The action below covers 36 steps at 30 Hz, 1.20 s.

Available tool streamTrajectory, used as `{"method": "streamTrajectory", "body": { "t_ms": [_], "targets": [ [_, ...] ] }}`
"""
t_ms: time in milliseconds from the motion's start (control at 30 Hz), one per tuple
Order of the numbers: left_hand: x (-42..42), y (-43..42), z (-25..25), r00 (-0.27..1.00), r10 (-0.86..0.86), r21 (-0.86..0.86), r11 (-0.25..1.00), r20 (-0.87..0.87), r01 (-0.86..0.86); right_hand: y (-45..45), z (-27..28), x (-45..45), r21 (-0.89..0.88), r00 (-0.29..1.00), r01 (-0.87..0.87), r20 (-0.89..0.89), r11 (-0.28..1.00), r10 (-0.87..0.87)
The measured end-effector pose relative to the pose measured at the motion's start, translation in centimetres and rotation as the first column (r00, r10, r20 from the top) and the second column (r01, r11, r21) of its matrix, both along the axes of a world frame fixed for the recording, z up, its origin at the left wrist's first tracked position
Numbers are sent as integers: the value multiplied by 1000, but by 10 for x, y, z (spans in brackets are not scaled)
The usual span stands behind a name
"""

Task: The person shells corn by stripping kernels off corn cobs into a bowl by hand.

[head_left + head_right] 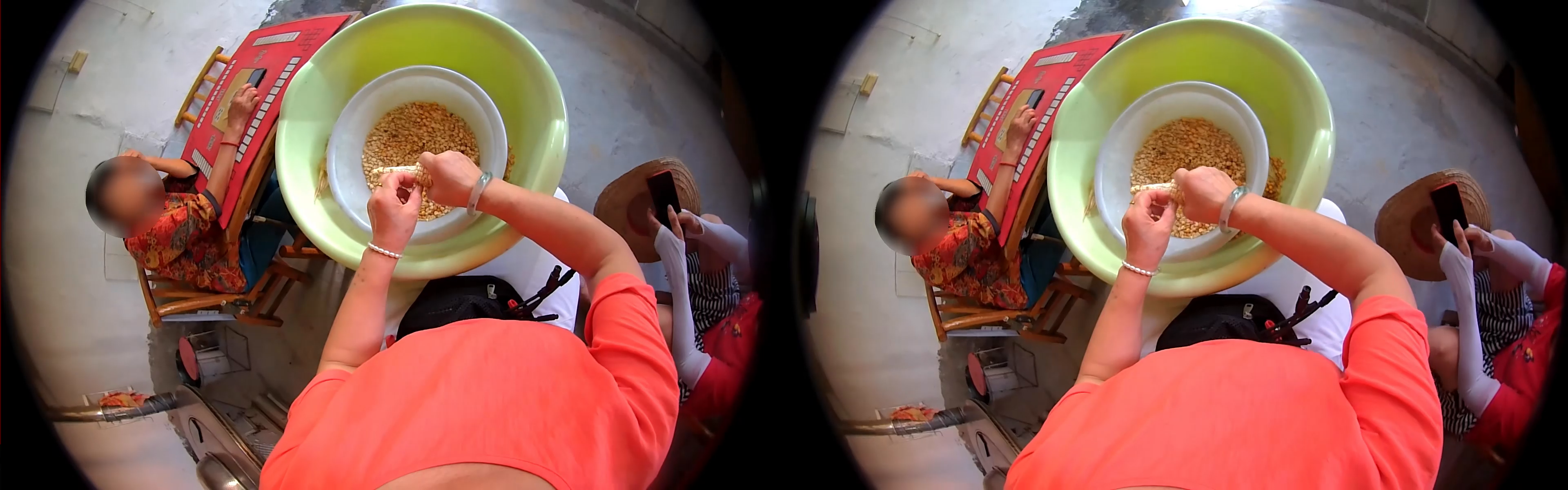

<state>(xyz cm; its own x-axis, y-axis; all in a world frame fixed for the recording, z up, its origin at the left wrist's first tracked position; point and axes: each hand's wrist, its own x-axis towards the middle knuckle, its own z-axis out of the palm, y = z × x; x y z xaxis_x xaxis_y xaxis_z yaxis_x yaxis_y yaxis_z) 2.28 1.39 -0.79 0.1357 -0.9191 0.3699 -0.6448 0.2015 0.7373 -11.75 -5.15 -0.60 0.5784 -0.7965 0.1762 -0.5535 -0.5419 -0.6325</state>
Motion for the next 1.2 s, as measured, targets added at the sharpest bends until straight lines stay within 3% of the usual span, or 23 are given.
{"method": "streamTrajectory", "body": {
  "t_ms": [133,167,267,367,500,900,1000,1100,1200],
  "targets": [
    [-2,0,5,970,72,66,996,-230,-58,2,0,0,-3,1000,-5,-28,1000,5],
    [-2,0,6,972,77,83,995,-221,-60,2,1,0,-22,999,-6,-48,1000,5],
    [4,2,2,975,174,245,960,-138,-137,2,-5,0,-142,999,-25,-25,990,21],
    [5,-1,1,894,224,535,845,-388,21,4,-5,-1,-191,999,-40,13,981,44],
    [-1,-1,-1,773,182,456,877,-607,151,6,-8,0,-257,990,-57,109,965,88],
    [7,1,-9,712,81,390,876,-698,283,1,-4,-3,-110,993,-104,50,989,110],
    [12,0,-12,731,57,368,889,-679,272,0,2,-4,-104,959,-140,232,985,161],
    [13,0,-7,727,40,355,890,-685,286,-5,2,-3,81,907,-154,406,985,109],
    [17,-4,-5,737,-50,315,883,-673,348,-11,-1,-1,346,932,-186,359,920,54]
  ]
}}
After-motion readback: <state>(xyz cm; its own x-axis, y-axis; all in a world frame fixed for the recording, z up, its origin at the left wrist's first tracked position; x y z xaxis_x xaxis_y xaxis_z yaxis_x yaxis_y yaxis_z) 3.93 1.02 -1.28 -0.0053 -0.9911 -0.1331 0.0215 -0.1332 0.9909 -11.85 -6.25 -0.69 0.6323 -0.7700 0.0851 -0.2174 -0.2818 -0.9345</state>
